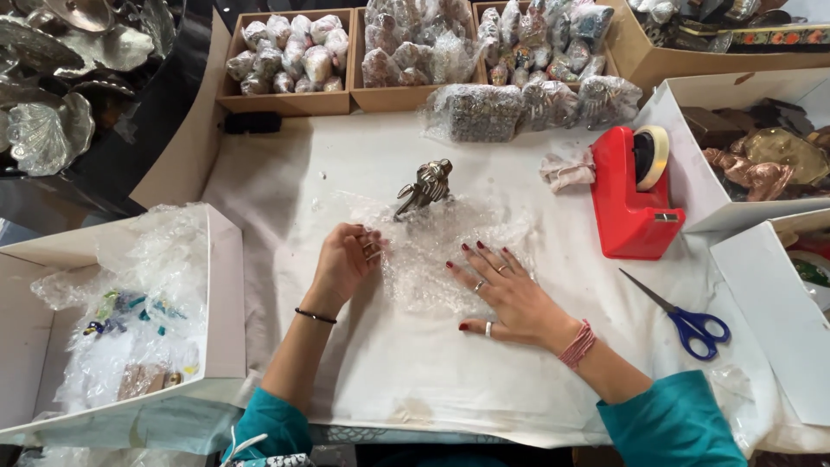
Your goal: The person wraps a small decorative figurine in bubble wrap, cuts the wrap with scissors, and secures it with tape. They then place the wrapped item into a box containing other wrapped items.
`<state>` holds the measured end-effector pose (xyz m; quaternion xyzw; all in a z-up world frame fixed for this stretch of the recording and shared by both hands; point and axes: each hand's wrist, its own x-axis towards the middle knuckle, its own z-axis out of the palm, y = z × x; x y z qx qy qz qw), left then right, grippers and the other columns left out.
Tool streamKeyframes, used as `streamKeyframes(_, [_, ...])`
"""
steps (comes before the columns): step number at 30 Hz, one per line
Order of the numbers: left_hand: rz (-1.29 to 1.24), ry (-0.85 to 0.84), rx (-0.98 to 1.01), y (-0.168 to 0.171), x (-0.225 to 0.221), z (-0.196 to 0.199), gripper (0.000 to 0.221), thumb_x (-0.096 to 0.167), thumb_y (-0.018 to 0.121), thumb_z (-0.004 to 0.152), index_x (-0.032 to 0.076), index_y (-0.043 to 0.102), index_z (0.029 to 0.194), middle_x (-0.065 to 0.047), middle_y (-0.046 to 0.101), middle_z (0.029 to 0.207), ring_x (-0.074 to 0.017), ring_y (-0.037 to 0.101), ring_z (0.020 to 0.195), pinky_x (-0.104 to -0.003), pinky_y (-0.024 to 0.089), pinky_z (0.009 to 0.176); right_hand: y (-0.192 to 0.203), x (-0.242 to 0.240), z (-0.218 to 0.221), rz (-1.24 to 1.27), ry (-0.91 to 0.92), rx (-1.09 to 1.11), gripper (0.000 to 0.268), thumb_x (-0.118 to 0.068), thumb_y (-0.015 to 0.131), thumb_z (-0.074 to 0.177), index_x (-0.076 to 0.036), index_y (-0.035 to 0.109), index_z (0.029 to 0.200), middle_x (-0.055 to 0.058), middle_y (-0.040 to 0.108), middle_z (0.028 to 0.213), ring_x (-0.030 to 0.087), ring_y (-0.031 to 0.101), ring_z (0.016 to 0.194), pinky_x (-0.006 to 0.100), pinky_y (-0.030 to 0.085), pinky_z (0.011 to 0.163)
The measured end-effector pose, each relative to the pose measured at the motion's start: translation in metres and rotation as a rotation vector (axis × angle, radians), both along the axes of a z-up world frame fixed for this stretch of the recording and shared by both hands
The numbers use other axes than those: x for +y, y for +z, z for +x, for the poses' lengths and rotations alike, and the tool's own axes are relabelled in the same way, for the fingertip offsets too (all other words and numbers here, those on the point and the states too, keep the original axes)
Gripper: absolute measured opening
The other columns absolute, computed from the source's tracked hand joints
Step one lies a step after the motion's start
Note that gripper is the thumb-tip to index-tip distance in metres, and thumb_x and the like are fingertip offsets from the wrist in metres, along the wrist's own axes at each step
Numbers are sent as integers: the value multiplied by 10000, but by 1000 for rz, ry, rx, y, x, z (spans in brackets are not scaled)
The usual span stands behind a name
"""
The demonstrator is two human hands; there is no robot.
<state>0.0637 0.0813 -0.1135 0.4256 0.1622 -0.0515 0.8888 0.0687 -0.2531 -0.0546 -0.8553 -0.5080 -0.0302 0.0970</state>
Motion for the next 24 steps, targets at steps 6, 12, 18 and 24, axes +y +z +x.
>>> streamKeyframes(6, [23, 90, 31, -2, 5, 3, 256, 316, 544, 984, 75, 601, 918, 7, 528, 721, -146, 548, 669, -305, 463, 635, 4, 4, -7, -38, -8, 13, 965, -762, 514, 868, -228, 198, 1608, 179, 199, 1641, 378, 162, 1508, 571, 125, 1187])
streamKeyframes(12, [654, 128, 91, 30, -5, -3, 246, 277, 628, 987, 35, 598, 958, -19, 571, 756, -174, 564, 679, -312, 481, 616, 6, 10, -17, -21, 6, 30, 976, -763, 520, 866, -226, 191, 1612, 188, 167, 1653, 382, 140, 1514, 582, 121, 1185])
streamKeyframes(18, [1890, 558, -528, 75, -46, -30, 349, 203, 728, 902, -28, 573, 1113, -180, 615, 1061, -340, 631, 902, -431, 533, 733, 2, 9, -25, -4, -5, 1, 1001, -774, 524, 857, -207, 191, 1611, 224, 156, 1643, 412, 117, 1507, 615, 95, 1165])
streamKeyframes(24, [1479, -136, -841, 47, -102, -45, 337, 48, 622, 922, 42, 618, 1258, -159, 646, 1327, -333, 632, 1193, -404, 522, 1010, 3, 11, -31, -121, 0, 79, 983, -789, 527, 870, -118, 265, 1539, 264, 167, 1630, 433, 93, 1524, 629, 68, 1190])
